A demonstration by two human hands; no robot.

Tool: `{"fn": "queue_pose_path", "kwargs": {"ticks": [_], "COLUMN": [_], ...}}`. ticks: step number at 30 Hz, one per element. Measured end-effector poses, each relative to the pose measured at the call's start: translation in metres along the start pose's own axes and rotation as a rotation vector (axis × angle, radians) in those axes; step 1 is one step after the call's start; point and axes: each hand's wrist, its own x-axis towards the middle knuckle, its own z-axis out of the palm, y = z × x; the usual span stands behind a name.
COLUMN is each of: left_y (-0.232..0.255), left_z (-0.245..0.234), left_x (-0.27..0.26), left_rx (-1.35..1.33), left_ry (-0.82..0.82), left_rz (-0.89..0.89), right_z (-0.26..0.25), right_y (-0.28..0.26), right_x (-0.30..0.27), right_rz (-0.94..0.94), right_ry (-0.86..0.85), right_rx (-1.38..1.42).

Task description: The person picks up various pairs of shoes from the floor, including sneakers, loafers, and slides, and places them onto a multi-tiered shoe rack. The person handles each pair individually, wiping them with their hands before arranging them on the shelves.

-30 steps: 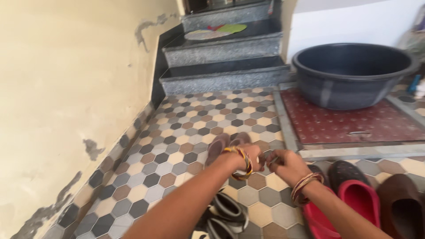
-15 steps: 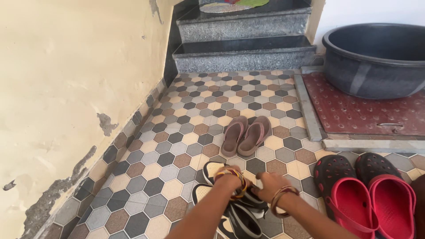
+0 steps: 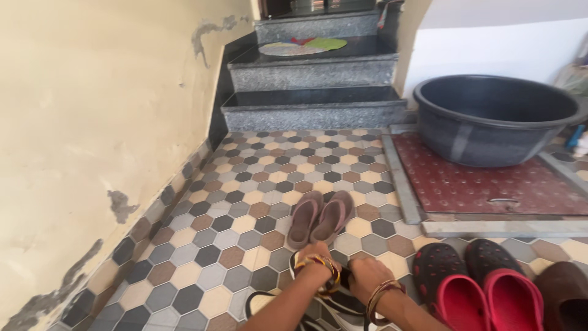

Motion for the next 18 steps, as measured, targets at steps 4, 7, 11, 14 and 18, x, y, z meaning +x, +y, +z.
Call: {"fn": "queue_pose_path", "kwargs": {"ticks": [4,7,11,14,18], "left_y": [0.049,0.087,0.154,0.209,0.291], "left_z": [-0.029,-0.039,-0.045,-0.044,-0.04], "left_x": [-0.008,-0.019,-0.046,-0.075,-0.113], "left_rx": [0.065,0.015,0.084,0.027,0.035], "left_ry": [0.022,0.046,0.049,0.006,-0.006], "left_rz": [0.126,0.225,0.415,0.497,0.663], "right_z": [-0.051,-0.09,-0.141,-0.178,-0.23], "right_y": [0.016,0.033,0.065,0.096,0.144], "right_x": [-0.02,-0.045,-0.081,-0.114,-0.161], "right_rz": [0.036,0.119,0.155,0.201,0.333], "right_ry": [0.012,0.055,0.037,0.039,-0.011], "right_rx": [-0.002,0.027,-0.012,-0.059,0.015]}}
